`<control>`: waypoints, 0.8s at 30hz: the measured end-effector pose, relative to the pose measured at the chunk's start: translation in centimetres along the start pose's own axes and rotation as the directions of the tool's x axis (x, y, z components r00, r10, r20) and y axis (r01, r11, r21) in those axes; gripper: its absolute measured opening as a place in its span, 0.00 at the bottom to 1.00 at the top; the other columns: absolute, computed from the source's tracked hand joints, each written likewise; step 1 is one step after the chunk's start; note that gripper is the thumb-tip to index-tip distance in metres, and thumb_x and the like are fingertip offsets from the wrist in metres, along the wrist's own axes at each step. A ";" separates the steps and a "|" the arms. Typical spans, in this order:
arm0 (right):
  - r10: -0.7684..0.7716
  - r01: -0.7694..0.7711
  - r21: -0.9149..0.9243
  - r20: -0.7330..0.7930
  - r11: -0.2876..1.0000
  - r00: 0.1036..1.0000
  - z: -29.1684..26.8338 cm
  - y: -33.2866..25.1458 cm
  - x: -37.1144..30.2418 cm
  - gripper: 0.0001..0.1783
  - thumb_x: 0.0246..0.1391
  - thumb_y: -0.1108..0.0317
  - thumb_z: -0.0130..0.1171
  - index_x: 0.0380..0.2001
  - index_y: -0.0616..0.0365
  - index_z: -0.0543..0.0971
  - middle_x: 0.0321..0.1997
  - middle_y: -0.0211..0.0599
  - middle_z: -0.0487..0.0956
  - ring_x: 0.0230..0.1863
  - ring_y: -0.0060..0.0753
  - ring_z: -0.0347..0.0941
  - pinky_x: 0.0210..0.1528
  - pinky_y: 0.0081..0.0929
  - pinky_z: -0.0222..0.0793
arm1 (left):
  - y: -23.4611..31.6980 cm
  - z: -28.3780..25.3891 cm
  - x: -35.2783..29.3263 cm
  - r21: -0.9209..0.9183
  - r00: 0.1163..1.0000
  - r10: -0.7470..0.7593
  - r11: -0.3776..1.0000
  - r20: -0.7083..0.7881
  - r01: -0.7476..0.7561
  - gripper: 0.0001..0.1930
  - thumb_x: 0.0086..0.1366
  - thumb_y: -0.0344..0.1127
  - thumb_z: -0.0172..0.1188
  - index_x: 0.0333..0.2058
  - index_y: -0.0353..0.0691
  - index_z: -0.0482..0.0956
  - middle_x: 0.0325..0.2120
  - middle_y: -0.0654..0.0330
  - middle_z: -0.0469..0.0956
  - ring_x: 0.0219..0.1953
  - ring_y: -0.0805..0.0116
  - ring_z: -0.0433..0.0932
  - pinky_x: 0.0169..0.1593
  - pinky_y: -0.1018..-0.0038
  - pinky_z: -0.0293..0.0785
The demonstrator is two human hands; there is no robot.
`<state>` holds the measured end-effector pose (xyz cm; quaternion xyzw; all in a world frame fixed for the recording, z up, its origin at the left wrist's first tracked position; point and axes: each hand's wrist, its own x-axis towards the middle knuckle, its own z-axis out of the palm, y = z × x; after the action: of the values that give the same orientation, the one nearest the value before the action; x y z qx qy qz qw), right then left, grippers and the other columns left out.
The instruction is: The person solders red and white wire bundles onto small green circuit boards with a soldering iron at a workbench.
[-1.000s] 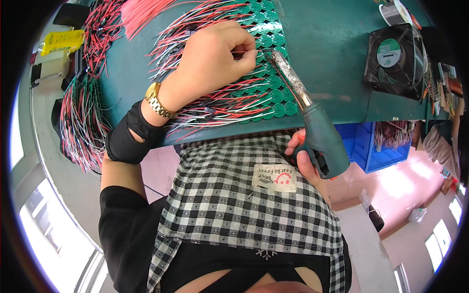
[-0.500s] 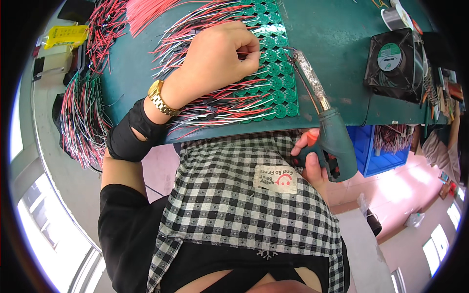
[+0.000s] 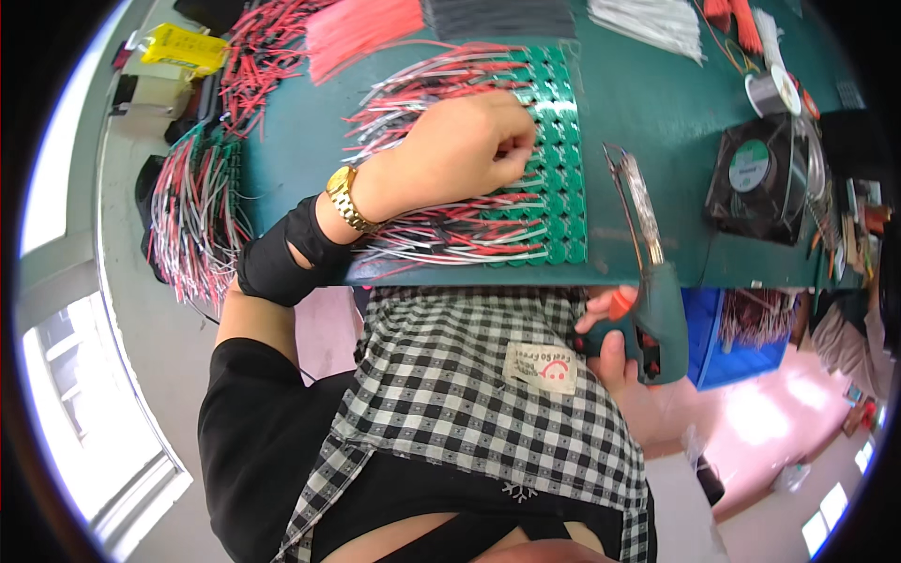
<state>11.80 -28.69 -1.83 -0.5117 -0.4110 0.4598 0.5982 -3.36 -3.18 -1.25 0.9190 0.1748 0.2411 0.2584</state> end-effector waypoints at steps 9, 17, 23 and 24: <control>0.243 -0.243 0.012 -0.031 0.970 0.969 -2.6 1.7 -1.4 0.24 0.54 0.72 0.53 0.55 0.60 0.64 0.40 0.44 0.74 0.38 0.29 0.72 0.39 0.23 0.72 | -10.7 -7.4 1.6 0.583 0.914 -0.333 0.704 -0.233 0.405 0.08 0.54 0.35 0.59 0.30 0.38 0.81 0.28 0.53 0.77 0.31 0.56 0.77 0.38 0.64 0.72; -0.042 0.047 -0.093 0.055 0.995 0.998 -2.2 0.9 -1.1 0.24 0.58 0.75 0.44 0.58 0.60 0.59 0.44 0.44 0.69 0.37 0.29 0.71 0.40 0.25 0.71 | -12.5 -8.2 1.6 0.556 0.929 -0.166 0.761 -0.331 0.334 0.09 0.58 0.36 0.56 0.31 0.38 0.81 0.27 0.52 0.78 0.31 0.52 0.77 0.39 0.62 0.73; -0.095 0.099 -0.067 0.061 0.993 0.994 -2.1 1.4 -1.7 0.24 0.59 0.73 0.46 0.58 0.60 0.59 0.44 0.44 0.70 0.37 0.29 0.71 0.41 0.26 0.70 | -11.0 -8.4 1.3 0.077 0.812 -0.295 0.921 -0.504 0.383 0.07 0.61 0.34 0.58 0.34 0.36 0.79 0.24 0.58 0.80 0.26 0.71 0.78 0.32 0.76 0.72; -0.099 0.102 -0.056 0.058 0.993 0.993 -2.1 1.5 -1.7 0.24 0.59 0.71 0.47 0.58 0.61 0.59 0.44 0.44 0.70 0.37 0.29 0.71 0.42 0.28 0.70 | -10.0 -8.1 1.7 0.024 0.829 -0.313 0.931 -0.464 0.365 0.07 0.61 0.33 0.58 0.35 0.36 0.78 0.25 0.60 0.80 0.27 0.75 0.77 0.33 0.78 0.72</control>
<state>13.18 -30.75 -3.65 -0.4950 -0.4657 0.4308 0.5938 -8.21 8.80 -0.21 0.8046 0.4038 0.3882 0.1972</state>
